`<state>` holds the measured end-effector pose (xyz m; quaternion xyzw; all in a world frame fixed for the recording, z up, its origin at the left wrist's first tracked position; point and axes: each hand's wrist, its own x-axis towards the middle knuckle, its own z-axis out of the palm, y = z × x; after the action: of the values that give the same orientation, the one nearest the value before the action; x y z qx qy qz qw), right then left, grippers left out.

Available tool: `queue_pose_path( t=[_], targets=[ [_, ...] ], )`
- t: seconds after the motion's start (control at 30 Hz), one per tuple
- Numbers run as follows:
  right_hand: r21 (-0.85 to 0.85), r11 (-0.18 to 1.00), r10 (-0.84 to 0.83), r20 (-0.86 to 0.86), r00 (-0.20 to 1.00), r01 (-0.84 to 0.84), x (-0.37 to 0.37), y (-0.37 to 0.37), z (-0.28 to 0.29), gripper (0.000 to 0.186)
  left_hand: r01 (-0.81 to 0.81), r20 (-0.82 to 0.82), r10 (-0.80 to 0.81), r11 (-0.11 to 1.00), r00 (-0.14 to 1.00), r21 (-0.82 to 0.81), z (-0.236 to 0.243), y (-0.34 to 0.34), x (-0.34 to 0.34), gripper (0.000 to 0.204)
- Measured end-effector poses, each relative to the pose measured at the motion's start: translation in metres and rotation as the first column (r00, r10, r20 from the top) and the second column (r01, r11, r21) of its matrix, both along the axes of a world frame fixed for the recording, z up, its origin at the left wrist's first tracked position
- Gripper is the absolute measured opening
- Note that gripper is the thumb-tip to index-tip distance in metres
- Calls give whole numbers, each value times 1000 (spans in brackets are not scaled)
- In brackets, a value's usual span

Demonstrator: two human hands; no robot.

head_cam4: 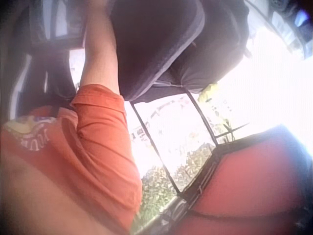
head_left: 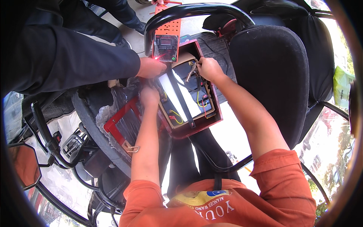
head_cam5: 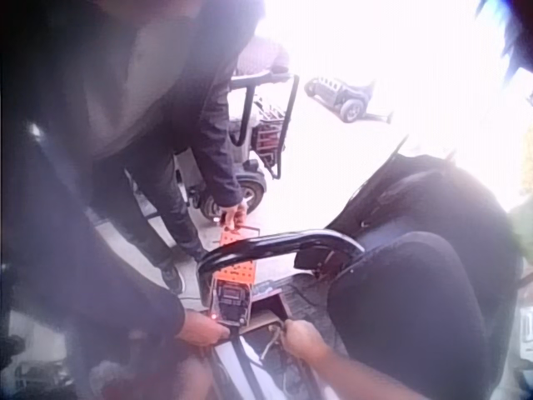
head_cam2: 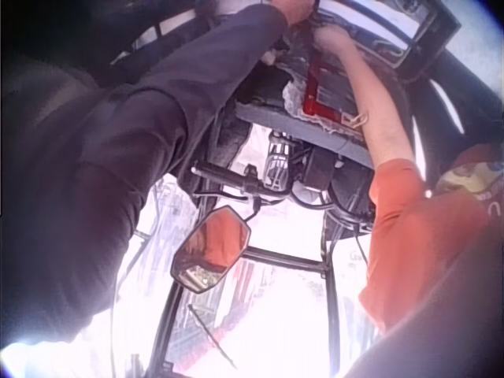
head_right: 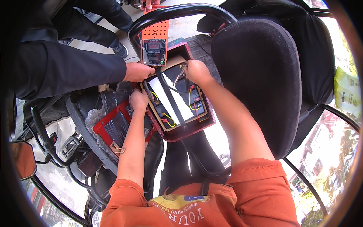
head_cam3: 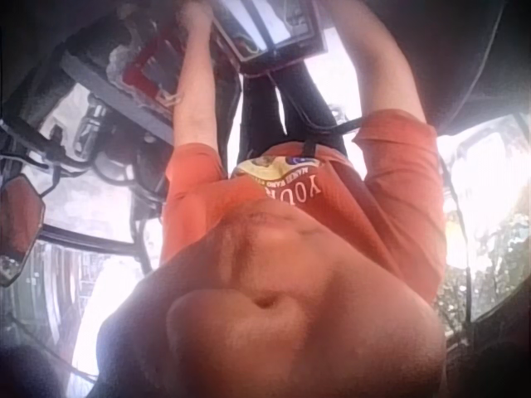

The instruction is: The person uses a digital multimeter to test electrical connections inside a red box containing wires and a battery. They repeatedly connect and disconnect probes to different points while observing the multimeter display. Another person's hand occasionally assists by holding the box steady.

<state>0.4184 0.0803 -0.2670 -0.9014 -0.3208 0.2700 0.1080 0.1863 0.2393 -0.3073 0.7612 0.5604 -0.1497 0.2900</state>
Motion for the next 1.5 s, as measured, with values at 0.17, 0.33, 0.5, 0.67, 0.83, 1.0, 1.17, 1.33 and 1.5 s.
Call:
queue_pose_path(
  t=[0.17,0.33,0.5,0.67,0.83,1.0,1.17,1.33,1.5],
  targets=[
    [-24,1000,-7,-7,1000,7,-1,1,1,23,-10,17,10,1000,1000,-6,5,0,1,34],
    [-15,1000,-10,-3,1000,10,-1,0,1,22,15,18,-15,1000,1000,-3,5,-1,0,35],
    [-6,1000,-16,-3,1000,16,0,0,-1,22,5,30,-5,1000,1000,0,7,-1,1,35],
    [-5,1000,-13,0,1000,13,0,1,1,22,5,33,-5,1000,999,-2,5,-1,0,35],
    [-10,1000,-19,-6,1000,19,0,1,2,23,5,32,-5,1000,999,-4,4,-1,0,35],
    [-8,1000,-21,-4,1000,21,0,2,3,23,13,18,-13,1000,1000,2,3,-1,0,35],
    [-23,1000,-19,-2,1000,19,0,4,7,23,11,19,-11,1000,1000,1,5,-1,0,34],
    [-13,1000,-13,6,1000,13,1,3,6,23,8,21,-8,1000,1000,-6,6,-2,2,34],
    [4,1000,-2,13,1000,2,1,3,4,22,21,-1,-21,1000,1000,17,0,-2,0,34]
  ],
)
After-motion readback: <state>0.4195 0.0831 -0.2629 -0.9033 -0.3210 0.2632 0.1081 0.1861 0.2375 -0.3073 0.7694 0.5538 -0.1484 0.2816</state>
